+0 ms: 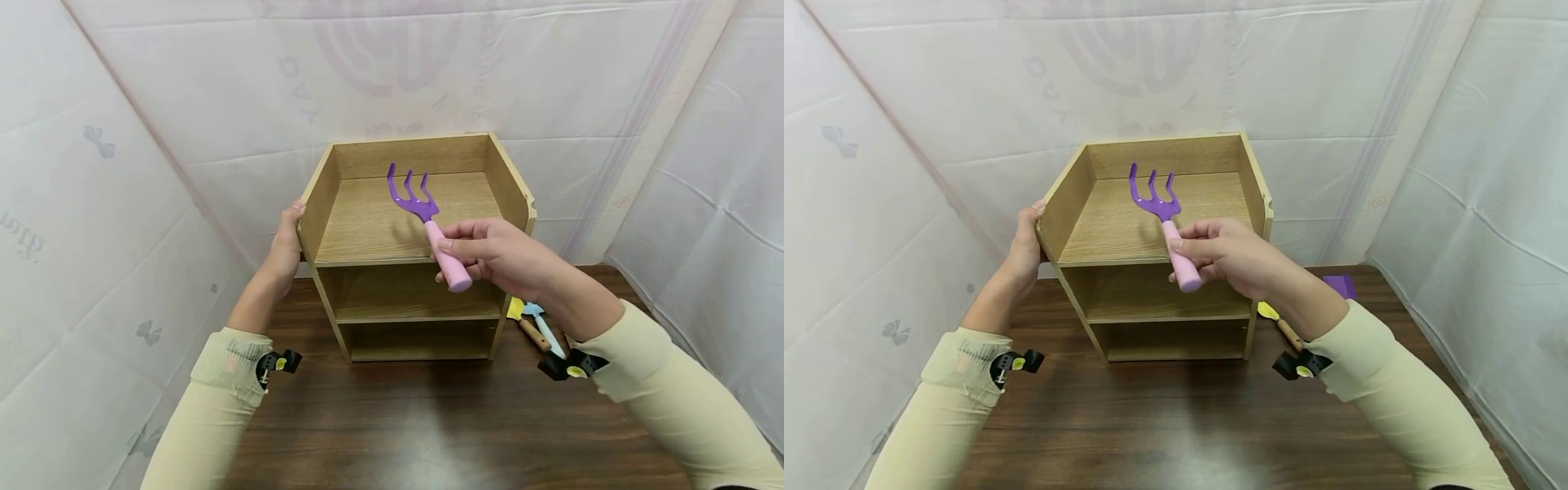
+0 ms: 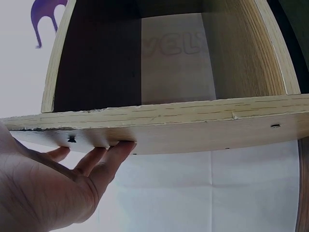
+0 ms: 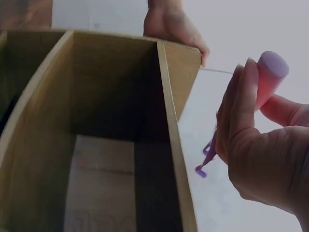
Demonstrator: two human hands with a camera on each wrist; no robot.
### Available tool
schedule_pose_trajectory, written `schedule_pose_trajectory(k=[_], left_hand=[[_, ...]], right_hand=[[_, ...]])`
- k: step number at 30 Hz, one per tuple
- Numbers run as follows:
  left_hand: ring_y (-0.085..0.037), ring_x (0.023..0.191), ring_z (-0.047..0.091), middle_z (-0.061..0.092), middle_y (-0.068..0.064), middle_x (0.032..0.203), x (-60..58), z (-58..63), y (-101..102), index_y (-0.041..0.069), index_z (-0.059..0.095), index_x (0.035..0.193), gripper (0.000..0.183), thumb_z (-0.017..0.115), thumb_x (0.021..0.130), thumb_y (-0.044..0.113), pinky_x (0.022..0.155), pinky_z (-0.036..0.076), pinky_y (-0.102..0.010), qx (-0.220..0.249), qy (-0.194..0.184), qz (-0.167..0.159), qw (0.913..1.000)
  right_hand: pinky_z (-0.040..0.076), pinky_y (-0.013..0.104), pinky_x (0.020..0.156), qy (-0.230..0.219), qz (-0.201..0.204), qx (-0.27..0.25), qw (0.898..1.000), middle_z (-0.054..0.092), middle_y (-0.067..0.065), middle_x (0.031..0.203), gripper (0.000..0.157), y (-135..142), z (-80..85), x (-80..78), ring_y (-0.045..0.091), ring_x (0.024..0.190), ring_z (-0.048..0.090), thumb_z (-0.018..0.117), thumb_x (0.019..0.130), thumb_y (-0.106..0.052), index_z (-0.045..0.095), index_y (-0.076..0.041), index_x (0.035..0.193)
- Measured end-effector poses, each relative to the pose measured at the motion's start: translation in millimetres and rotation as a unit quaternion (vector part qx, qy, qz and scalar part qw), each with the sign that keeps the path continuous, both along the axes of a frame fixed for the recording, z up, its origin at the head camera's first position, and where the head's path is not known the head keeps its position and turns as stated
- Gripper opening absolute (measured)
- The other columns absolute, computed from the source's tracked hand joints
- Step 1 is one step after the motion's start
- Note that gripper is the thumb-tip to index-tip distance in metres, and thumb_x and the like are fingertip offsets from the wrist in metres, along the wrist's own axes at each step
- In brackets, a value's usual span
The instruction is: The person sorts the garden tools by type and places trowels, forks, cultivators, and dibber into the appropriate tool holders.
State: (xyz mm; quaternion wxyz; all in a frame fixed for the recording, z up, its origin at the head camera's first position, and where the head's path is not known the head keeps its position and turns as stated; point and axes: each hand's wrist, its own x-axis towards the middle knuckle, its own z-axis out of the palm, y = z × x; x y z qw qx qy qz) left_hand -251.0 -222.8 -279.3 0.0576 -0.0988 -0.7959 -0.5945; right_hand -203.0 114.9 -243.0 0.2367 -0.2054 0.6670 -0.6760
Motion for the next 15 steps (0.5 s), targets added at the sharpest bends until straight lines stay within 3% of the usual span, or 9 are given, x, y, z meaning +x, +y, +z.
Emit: schedule_pose_trajectory(k=[7,15], left_hand=[[-0.024,0.105,0.042,0.039,-0.016,0.125,-0.1,-0.4,1.4,0.039,0.027,0.148,0.057,0.016,0.095,0.054,0.088,0.034,-0.038,0.0,0.006,-0.006,1.0],[-0.023,0.105,0.043,0.04,-0.017,0.126,-0.6,-0.4,2.5,0.039,0.027,0.149,0.056,0.016,0.096,0.055,0.089,0.034,-0.037,0.005,0.012,-0.012,0.9998]], right_hand=[[0.057,0.032,0.076,-0.058,-0.002,-0.023,0.998,0.06,0.021,0.11,0.049,-10.1,-3.2,-12.1,0.023,0.087,0.07,0.056,0.097,-0.015,0.039,0.011,0.135],[0.056,0.03,0.076,-0.062,-0.013,-0.027,0.998,0.059,0.018,0.105,0.047,-17.5,-7.0,-23.9,0.021,0.085,0.069,0.053,0.098,-0.016,0.04,0.014,0.132]])
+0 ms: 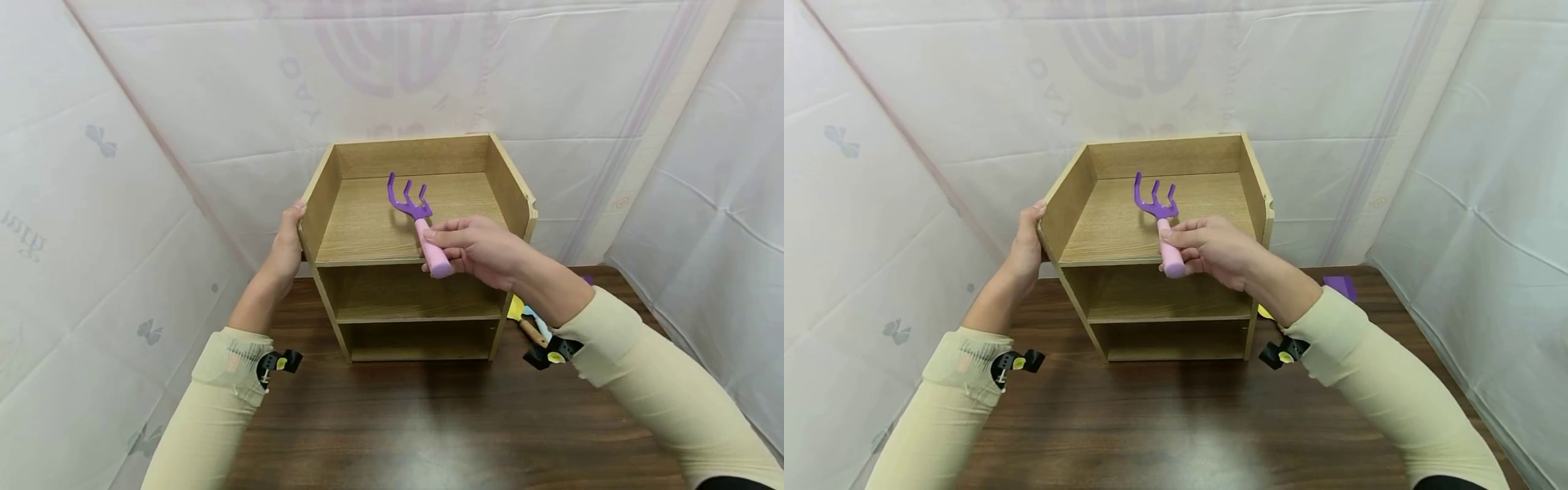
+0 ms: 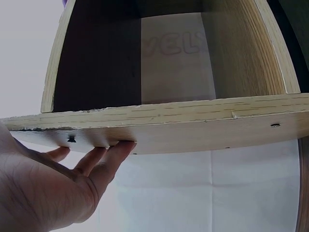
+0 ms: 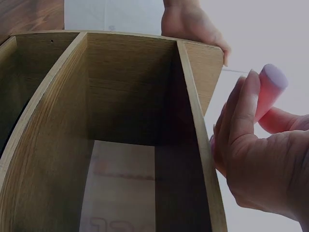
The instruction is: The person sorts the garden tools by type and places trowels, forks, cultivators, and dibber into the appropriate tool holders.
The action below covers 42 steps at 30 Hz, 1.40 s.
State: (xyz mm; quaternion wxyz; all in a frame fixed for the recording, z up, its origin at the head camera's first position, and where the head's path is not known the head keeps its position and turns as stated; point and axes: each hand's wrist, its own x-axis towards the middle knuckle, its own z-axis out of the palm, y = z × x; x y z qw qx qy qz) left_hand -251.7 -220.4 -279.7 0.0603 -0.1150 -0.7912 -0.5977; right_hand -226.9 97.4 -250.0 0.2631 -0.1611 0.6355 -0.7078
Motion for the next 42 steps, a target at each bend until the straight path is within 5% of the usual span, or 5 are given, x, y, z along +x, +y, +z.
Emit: schedule_pose_trajectory(k=[23,42], left_hand=[[-0.026,0.105,0.043,0.039,-0.019,0.126,1.6,1.8,3.0,0.04,0.026,0.149,0.055,0.015,0.096,0.053,0.087,0.035,-0.038,-0.005,0.01,-0.005,0.9999],[-0.021,0.102,0.044,0.041,-0.011,0.121,5.4,0.1,-4.4,0.033,0.029,0.147,0.059,0.016,0.095,0.056,0.088,0.034,-0.035,0.001,-0.009,0.018,0.9998]], right_hand=[[0.055,0.033,0.08,-0.025,0.034,0.038,0.998,0.054,0.013,0.105,0.039,-22.9,6.9,-20.4,0.025,0.09,0.065,0.054,0.098,-0.019,0.047,0.012,0.121],[0.056,0.027,0.068,-0.033,0.037,0.091,0.995,0.057,0.012,0.098,0.031,-52.0,8.7,-43.0,0.019,0.081,0.062,0.057,0.096,-0.017,0.05,0.006,0.117]])
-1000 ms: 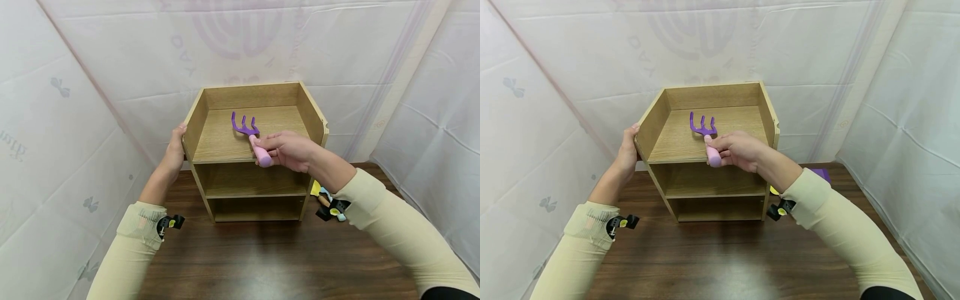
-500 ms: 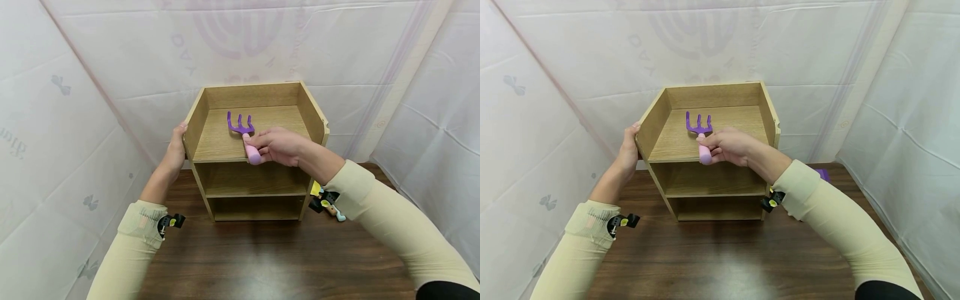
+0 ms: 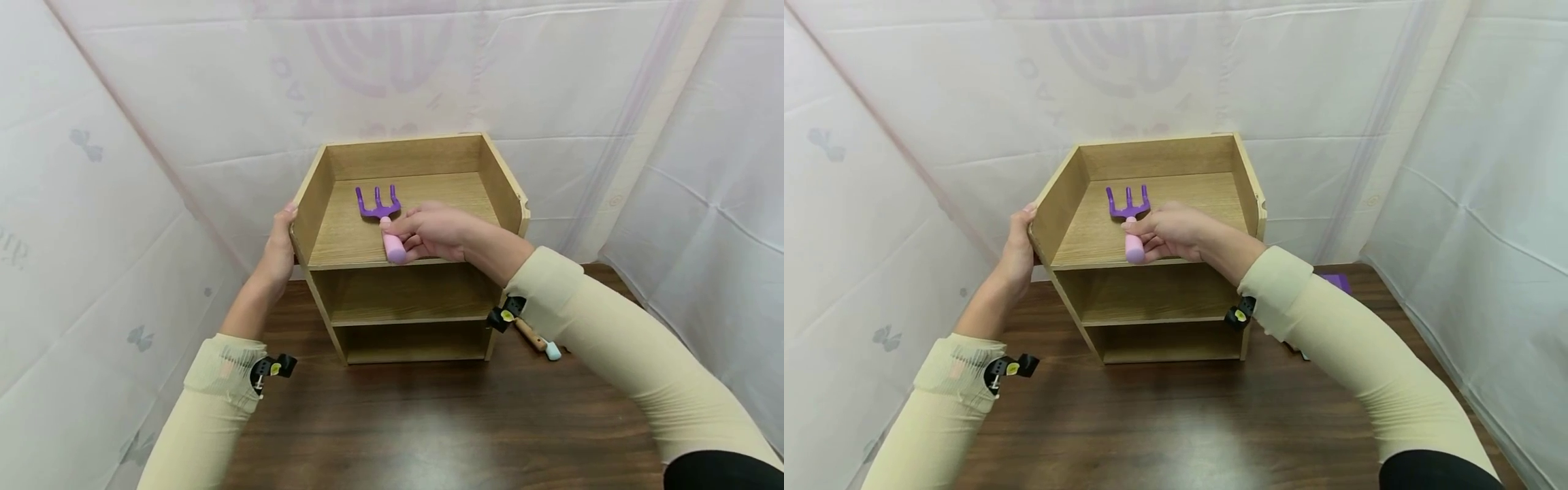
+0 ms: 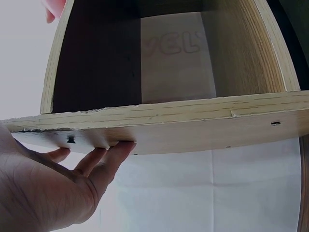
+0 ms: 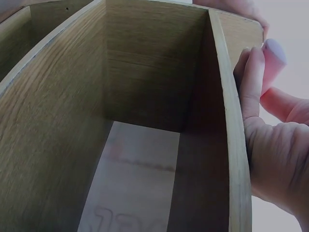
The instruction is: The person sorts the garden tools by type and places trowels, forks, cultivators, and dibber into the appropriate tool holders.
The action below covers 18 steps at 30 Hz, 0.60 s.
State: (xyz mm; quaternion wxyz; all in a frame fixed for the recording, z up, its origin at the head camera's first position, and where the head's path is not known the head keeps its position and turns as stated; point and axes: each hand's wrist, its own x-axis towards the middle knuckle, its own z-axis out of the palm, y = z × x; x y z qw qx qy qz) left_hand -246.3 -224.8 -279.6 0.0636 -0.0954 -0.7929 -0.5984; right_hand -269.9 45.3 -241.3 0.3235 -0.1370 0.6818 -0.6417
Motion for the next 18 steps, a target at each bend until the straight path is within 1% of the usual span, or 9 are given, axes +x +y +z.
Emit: schedule_pose_trajectory(k=[4,10,15,18], left_hand=[[-0.021,0.105,0.043,0.04,-0.013,0.124,0.9,0.3,-0.6,0.035,0.028,0.148,0.058,0.016,0.096,0.056,0.091,0.032,-0.035,-0.001,0.0,0.001,1.0],[-0.021,0.101,0.045,0.042,-0.012,0.12,-0.3,0.6,-0.2,0.03,0.031,0.146,0.059,0.016,0.095,0.057,0.087,0.035,-0.035,0.006,-0.002,0.004,1.0],[-0.021,0.101,0.045,0.042,-0.011,0.119,-0.1,-0.4,-0.7,0.029,0.031,0.145,0.059,0.016,0.095,0.056,0.088,0.035,-0.035,0.01,-0.001,0.006,0.9999],[-0.021,0.102,0.045,0.042,-0.011,0.119,-0.3,-0.3,-0.7,0.029,0.032,0.145,0.059,0.017,0.095,0.057,0.088,0.034,-0.034,0.01,0.0,0.005,0.9999]], right_hand=[[0.056,0.026,0.067,0.003,-0.012,0.002,1.0,0.058,0.01,0.094,0.034,-4.9,-0.1,-2.6,0.017,0.077,0.063,0.057,0.096,-0.016,0.052,0.008,0.119],[0.056,0.027,0.067,0.011,-0.026,0.007,1.0,0.06,0.01,0.095,0.039,-10.2,0.5,-6.8,0.018,0.077,0.064,0.059,0.095,-0.018,0.051,0.008,0.123],[0.056,0.027,0.067,0.014,-0.028,0.015,0.999,0.059,0.011,0.098,0.036,-14.5,-0.1,-10.0,0.018,0.079,0.063,0.058,0.096,-0.019,0.051,0.006,0.12],[0.056,0.026,0.066,0.017,-0.038,0.019,0.999,0.058,0.012,0.1,0.033,-16.8,-0.5,-11.3,0.019,0.079,0.063,0.057,0.096,-0.019,0.05,0.004,0.119]])
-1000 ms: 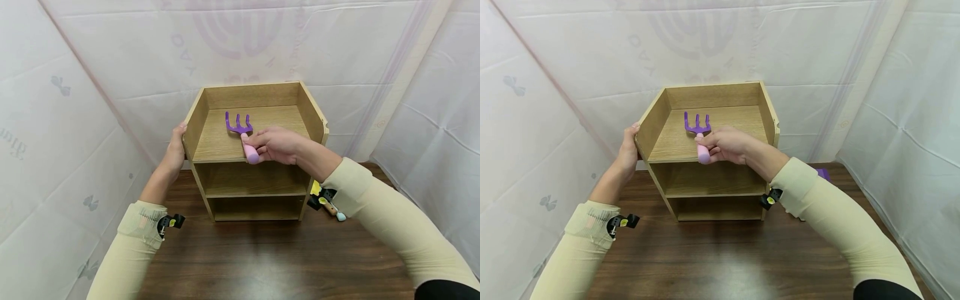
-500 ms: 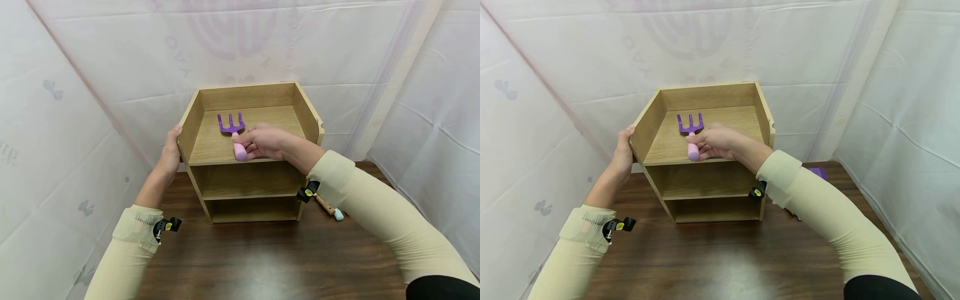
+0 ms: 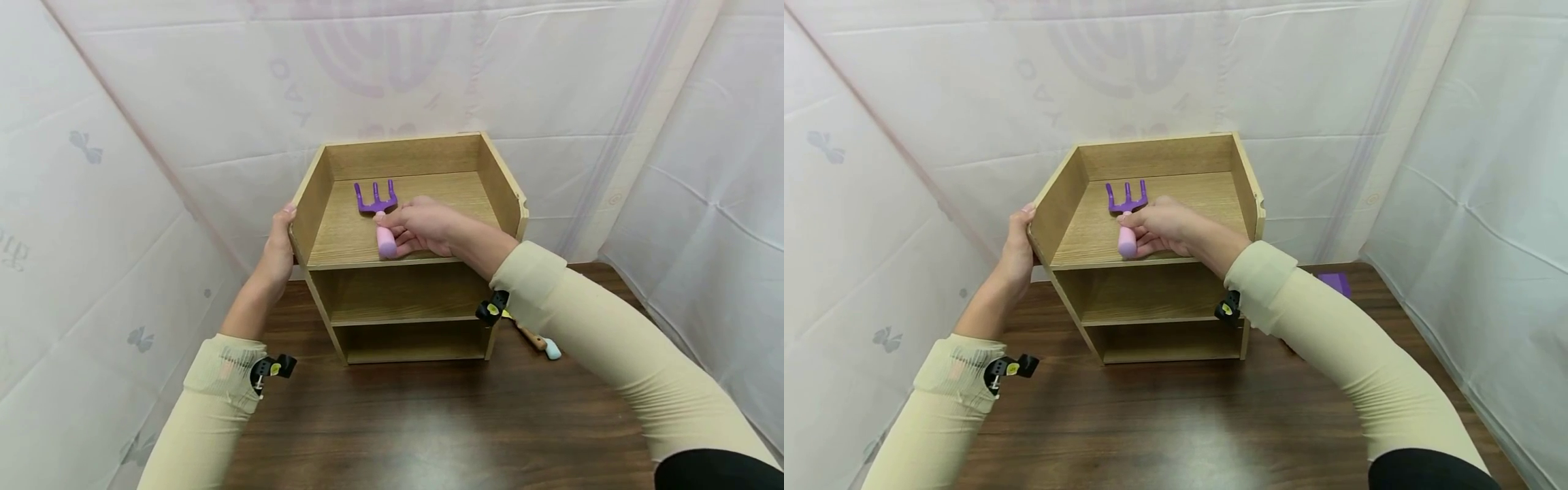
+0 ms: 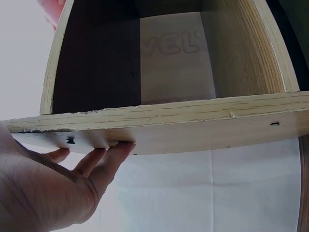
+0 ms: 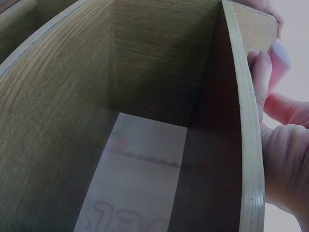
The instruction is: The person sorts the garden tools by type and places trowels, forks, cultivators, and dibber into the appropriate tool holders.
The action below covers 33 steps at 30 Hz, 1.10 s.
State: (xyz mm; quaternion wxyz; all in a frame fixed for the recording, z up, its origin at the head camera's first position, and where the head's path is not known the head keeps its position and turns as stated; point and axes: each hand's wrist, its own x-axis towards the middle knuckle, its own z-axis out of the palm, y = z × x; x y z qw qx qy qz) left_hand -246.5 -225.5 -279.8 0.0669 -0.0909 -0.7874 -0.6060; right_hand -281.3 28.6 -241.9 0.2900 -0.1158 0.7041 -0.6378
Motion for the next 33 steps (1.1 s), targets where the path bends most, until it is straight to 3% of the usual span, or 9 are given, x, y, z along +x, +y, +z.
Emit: schedule_pose_trajectory(k=[14,21,25,33], left_hand=[[-0.02,0.101,0.045,0.042,-0.009,0.118,1.8,2.0,-1.3,0.031,0.03,0.146,0.059,0.017,0.094,0.057,0.086,0.035,-0.035,0.0,-0.011,0.004,0.9999],[-0.021,0.101,0.045,0.041,-0.011,0.121,1.5,0.7,-1.6,0.032,0.03,0.147,0.059,0.016,0.095,0.057,0.086,0.036,-0.036,0.0,-0.002,0.001,1.0],[-0.021,0.1,0.046,0.041,-0.01,0.12,1.5,0.4,-2.6,0.03,0.03,0.146,0.059,0.016,0.095,0.056,0.085,0.036,-0.036,-0.001,0.001,0.0,1.0],[-0.022,0.099,0.046,0.042,-0.01,0.118,2.6,0.5,-4.8,0.029,0.031,0.145,0.059,0.016,0.094,0.055,0.084,0.037,-0.037,-0.007,0.001,0.002,1.0]], right_hand=[[0.057,0.027,0.063,0.019,-0.03,0.018,0.999,0.06,0.014,0.099,0.033,-11.4,-2.4,-4.1,0.019,0.076,0.066,0.06,0.095,-0.022,0.051,0.001,0.117],[0.05,0.022,0.047,0.074,-0.042,0.068,0.994,0.064,0.016,0.085,0.029,-15.3,-4.8,-3.4,0.014,0.056,0.06,0.058,0.095,-0.026,0.058,0.0,0.108],[0.048,0.022,0.045,0.087,-0.046,0.089,0.991,0.063,0.015,0.086,0.027,-17.0,-4.6,-3.6,0.014,0.054,0.056,0.058,0.095,-0.026,0.057,-0.002,0.107],[0.045,0.022,0.043,0.095,-0.022,0.113,0.989,0.064,0.014,0.083,0.028,-18.4,-0.1,-2.1,0.014,0.052,0.058,0.055,0.095,-0.027,0.056,-0.002,0.107]])
